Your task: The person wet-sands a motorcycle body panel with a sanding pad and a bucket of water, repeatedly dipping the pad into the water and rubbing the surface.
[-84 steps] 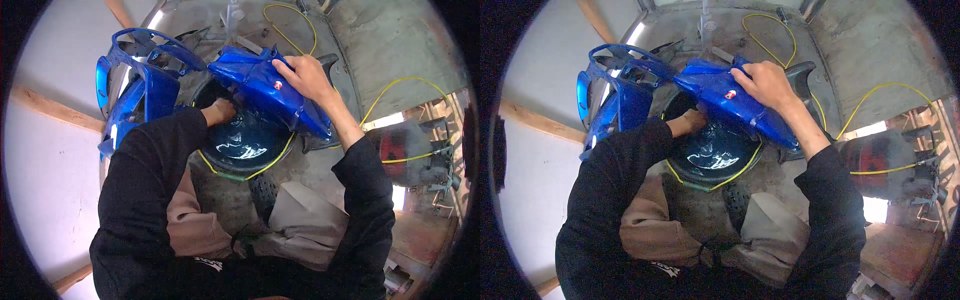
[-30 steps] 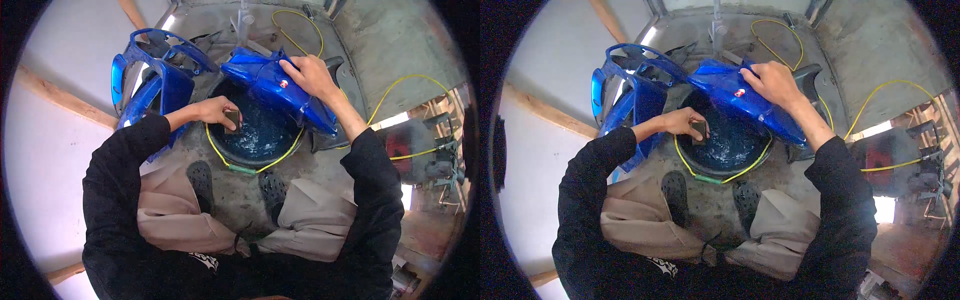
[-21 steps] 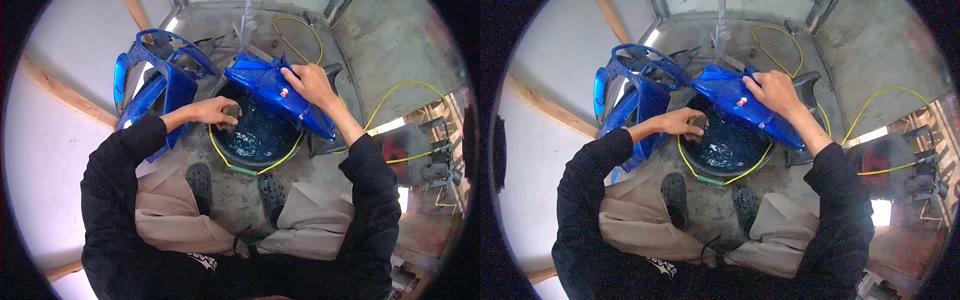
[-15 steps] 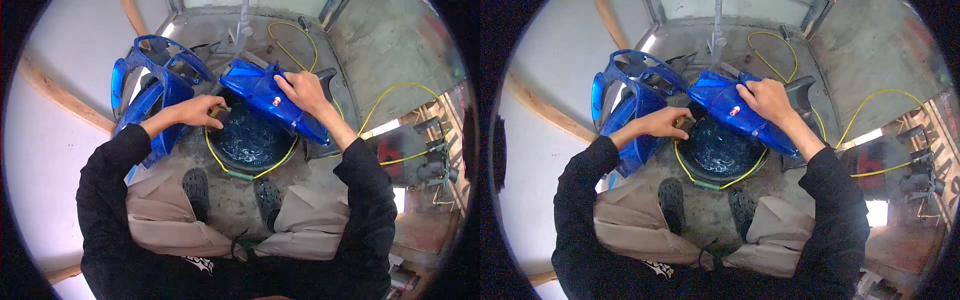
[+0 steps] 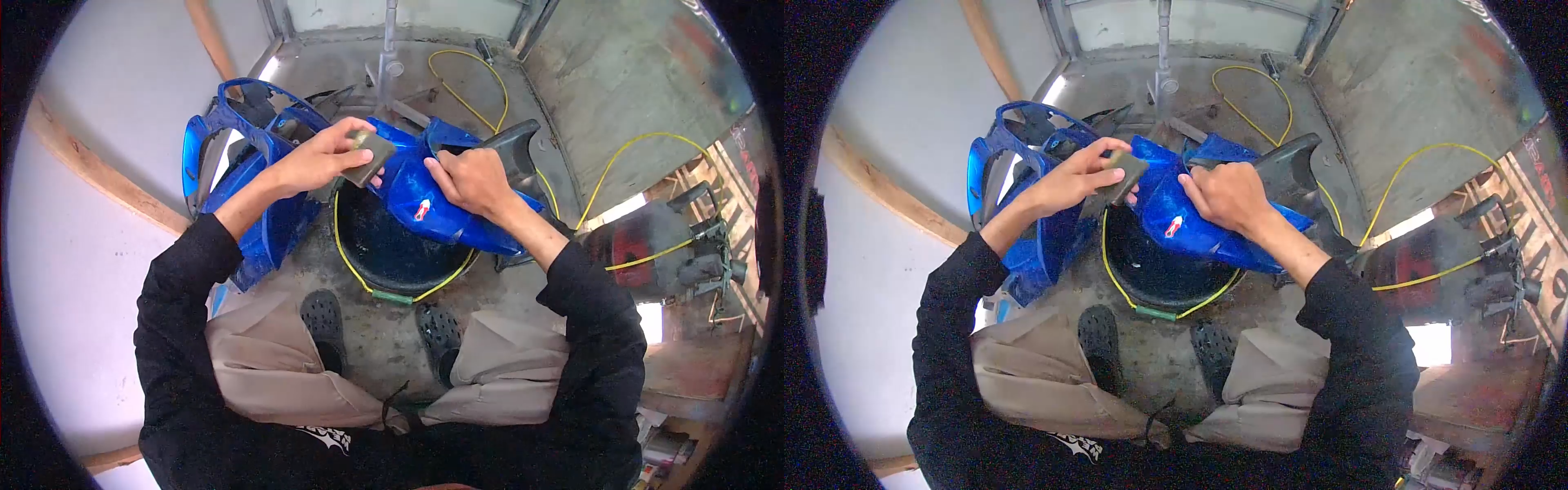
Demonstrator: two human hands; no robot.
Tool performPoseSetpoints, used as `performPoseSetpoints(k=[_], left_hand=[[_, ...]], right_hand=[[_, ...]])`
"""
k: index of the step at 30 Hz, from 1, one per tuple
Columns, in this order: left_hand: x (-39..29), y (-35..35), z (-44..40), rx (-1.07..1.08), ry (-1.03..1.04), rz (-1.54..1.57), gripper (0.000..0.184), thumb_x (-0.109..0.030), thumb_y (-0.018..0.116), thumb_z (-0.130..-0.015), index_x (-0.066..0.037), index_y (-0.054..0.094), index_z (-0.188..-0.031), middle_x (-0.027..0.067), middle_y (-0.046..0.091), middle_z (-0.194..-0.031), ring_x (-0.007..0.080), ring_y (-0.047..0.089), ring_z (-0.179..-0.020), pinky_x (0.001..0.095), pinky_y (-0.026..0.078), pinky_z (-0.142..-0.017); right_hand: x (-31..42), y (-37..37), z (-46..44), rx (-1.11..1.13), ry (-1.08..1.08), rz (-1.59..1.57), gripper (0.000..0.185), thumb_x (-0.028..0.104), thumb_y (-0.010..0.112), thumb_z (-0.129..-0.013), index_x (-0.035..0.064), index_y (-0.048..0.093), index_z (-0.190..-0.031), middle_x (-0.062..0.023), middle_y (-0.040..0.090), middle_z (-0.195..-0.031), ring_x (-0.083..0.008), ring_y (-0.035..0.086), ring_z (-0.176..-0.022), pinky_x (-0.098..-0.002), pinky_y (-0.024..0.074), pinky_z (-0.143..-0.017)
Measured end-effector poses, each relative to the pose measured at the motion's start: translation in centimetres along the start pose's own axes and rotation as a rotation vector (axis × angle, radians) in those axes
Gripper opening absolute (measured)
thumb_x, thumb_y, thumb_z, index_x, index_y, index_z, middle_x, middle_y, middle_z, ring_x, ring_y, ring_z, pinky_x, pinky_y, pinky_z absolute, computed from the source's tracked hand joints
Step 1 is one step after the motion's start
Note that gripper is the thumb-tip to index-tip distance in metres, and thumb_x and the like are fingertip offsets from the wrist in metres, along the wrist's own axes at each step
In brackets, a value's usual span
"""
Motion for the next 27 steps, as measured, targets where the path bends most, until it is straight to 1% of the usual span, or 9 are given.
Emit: performPoseSetpoints(k=[5, 8, 11, 14, 15, 18, 19, 23, 27], left_hand=[[2.0, -1.7, -1.7, -0.035, 0.052, -0.385, 0.025, -0.019, 0.065, -0.107, -0.004, 0.069, -0.126, 0.0028, 0.074, -0.109, 0.0163, 0.073, -0.099, 0.0327, 0.057, -0.090], [0.3, 0.2, -1.4, -0.098, 0.073, -0.306, 0.016, -0.016, 0.068, -0.104, -0.003, 0.078, -0.105, 0.0072, 0.076, -0.105, 0.0173, 0.071, -0.103, 0.0355, 0.055, -0.092], [2.0, 0.2, -3.2, -0.279, 0.734, -0.905, 0.016, -0.014, 0.074, -0.096, -0.003, 0.079, -0.107, 0.0113, 0.075, -0.117, 0.0262, 0.067, -0.112, 0.0427, 0.051, -0.098], [0.5, 3.2, -2.7, -0.394, 0.779, -1.140, 0.016, -0.013, 0.076, -0.092, -0.005, 0.079, -0.105, 0.0145, 0.072, -0.121, 0.0337, 0.064, -0.120, 0.0474, 0.048, -0.103], [0.3, 3.9, -2.3, -0.300, 0.708, -1.118, 0.018, -0.014, 0.076, -0.092, -0.004, 0.078, -0.107, 0.0123, 0.071, -0.125, 0.0333, 0.064, -0.120, 0.0454, 0.045, -0.108], [1.4, 5.8, -1.7, -0.081, 0.713, -0.821, 0.020, -0.005, 0.071, -0.094, -0.001, 0.075, -0.113, 0.0140, 0.075, -0.120, 0.0340, 0.071, -0.112, 0.0432, 0.055, -0.100], [1.1, 6.4, -1.2, -0.055, 0.791, -0.792, 0.021, -0.002, 0.068, -0.095, 0.000, 0.074, -0.115, 0.0174, 0.075, -0.118, 0.0360, 0.073, -0.110, 0.0431, 0.058, -0.097], [3.1, 4.3, -1.7, -0.103, 0.654, -0.755, 0.023, -0.003, 0.067, -0.097, 0.002, 0.073, -0.118, 0.0192, 0.075, -0.121, 0.0359, 0.071, -0.117, 0.0435, 0.056, -0.102], [1.9, 6.3, 0.2, 0.001, 0.776, -0.697, 0.024, -0.002, 0.064, -0.098, 0.001, 0.073, -0.120, 0.0176, 0.074, -0.125, 0.0350, 0.071, -0.118, 0.0432, 0.055, -0.105]], right_hand=[[-1.7, -0.6, -0.6, 0.012, 0.005, -0.065, 0.046, 0.041, 0.058, -0.105, 0.0066, 0.069, -0.076, -0.0212, 0.064, -0.063, -0.0423, 0.066, -0.062, -0.0552, 0.0499, -0.059], [-2.4, -1.3, -1.0, 0.089, 0.025, -0.123, 0.048, 0.041, 0.053, -0.107, 0.0059, 0.070, -0.078, -0.0221, 0.066, -0.069, -0.0449, 0.067, -0.071, -0.0576, 0.0504, -0.066], [-2.7, -1.5, -1.1, 0.140, 0.048, -0.189, 0.048, 0.040, 0.050, -0.108, 0.0058, 0.071, -0.080, -0.0226, 0.068, -0.073, -0.0453, 0.068, -0.075, -0.0580, 0.0506, -0.070], [-2.9, -1.5, -1.0, 0.154, 0.061, -0.223, 0.048, 0.039, 0.049, -0.108, 0.0055, 0.073, -0.084, -0.0234, 0.069, -0.077, -0.0453, 0.068, -0.078, -0.0580, 0.0506, -0.072], [-3.0, -1.3, -1.1, 0.148, 0.051, -0.223, 0.048, 0.039, 0.049, -0.108, 0.0054, 0.073, -0.084, -0.0237, 0.069, -0.077, -0.0452, 0.068, -0.078, -0.0578, 0.0507, -0.072], [-2.9, -1.1, -1.0, 0.138, -0.008, -0.262, 0.047, 0.038, 0.048, -0.108, 0.0055, 0.073, -0.085, -0.0239, 0.069, -0.079, -0.0450, 0.068, -0.079, -0.0574, 0.0506, -0.072], [-2.7, -1.4, -1.1, 0.138, -0.032, -0.282, 0.047, 0.038, 0.048, -0.108, 0.0056, 0.073, -0.085, -0.0238, 0.069, -0.079, -0.0449, 0.068, -0.079, -0.0574, 0.0505, -0.072], [-2.1, -2.0, -1.4, 0.268, 0.007, -0.289, 0.048, 0.038, 0.047, -0.108, 0.0051, 0.072, -0.084, -0.0230, 0.070, -0.081, -0.0449, 0.068, -0.081, -0.0581, 0.0489, -0.073], [-2.1, -1.7, -1.5, 0.243, -0.038, -0.311, 0.050, 0.040, 0.046, -0.108, 0.0043, 0.073, -0.085, -0.0238, 0.070, -0.083, -0.0458, 0.068, -0.085, -0.0585, 0.0491, -0.076]])
Point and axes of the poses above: each hand's wrist, its own z-axis away from the middle knuckle, its own y-axis out of the palm, x = y × z, the point moved 1 cm from there along -z, towards the middle knuckle
